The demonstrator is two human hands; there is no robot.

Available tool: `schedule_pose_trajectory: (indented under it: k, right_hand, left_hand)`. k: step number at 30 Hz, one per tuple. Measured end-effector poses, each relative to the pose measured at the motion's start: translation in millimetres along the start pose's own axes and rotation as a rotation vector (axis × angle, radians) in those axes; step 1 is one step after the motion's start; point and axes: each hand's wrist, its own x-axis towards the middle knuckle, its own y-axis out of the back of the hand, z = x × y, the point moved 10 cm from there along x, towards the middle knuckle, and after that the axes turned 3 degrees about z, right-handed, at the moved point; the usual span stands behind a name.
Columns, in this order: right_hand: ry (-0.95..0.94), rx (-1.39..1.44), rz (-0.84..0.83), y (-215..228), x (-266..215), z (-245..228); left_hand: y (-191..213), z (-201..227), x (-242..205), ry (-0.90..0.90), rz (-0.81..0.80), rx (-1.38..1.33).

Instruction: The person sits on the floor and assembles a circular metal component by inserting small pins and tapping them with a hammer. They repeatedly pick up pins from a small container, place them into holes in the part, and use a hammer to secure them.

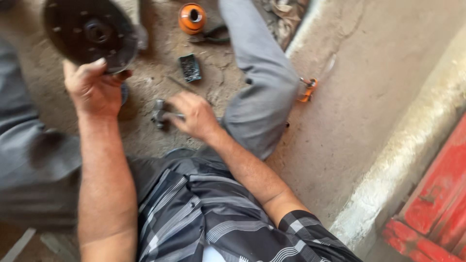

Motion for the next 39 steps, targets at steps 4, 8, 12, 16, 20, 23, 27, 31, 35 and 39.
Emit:
schedule_pose_trajectory:
  k: [4, 8, 12, 16, 20, 23, 27, 31, 35, 39]
  right_hand:
    - [-0.118, 0.141, -0.091, -1, -16, -15]
    - [-0.355, 0.676, 0.011, -3, -15, 12]
    - [-0.419, 0.757, 0.035, 10, -1, 42]
    - [-0.527, 1.082, -0.029, 3, 7, 39]
    - [-0.385, 1.046, -0.148, 6, 18, 10]
    - [-0.297, 0.769, -0.265, 11, 21, -2]
    - [0.068, 0.554, -0.255, 27, 23, -48]
    - [0.047, 0.542, -0.467, 18, 21, -64]
    - [-0.009, 0.516, -0.381, 44, 19, -60]
    - [-0.051, 0.463, 0.052, 119, -4, -42]
  left_hand:
    - [-16, -4, -11, 0.079, -0.003, -0.030]
    - [-9, -9, -26, 0.001, -0.056, 0.180]
    - [30, -33, -56, 0.009, 0.080, 0.374]
    - [43, -74, -86, 0.116, 0.091, 0.378]
    - [49, -84, -114, 0.293, -0.050, 0.171]
    - [47, -74, -131, 0.370, -0.156, -0.205]
    - [48, -98, -143, 0.529, -0.089, -0.008]
    - [14, -112, -162, 0.661, -0.251, 0.057]
    - [-6, -114, -174, 0.747, -0.264, -0.014]
    - [-12, -92, -169, 0.668, -0.253, 0.053]
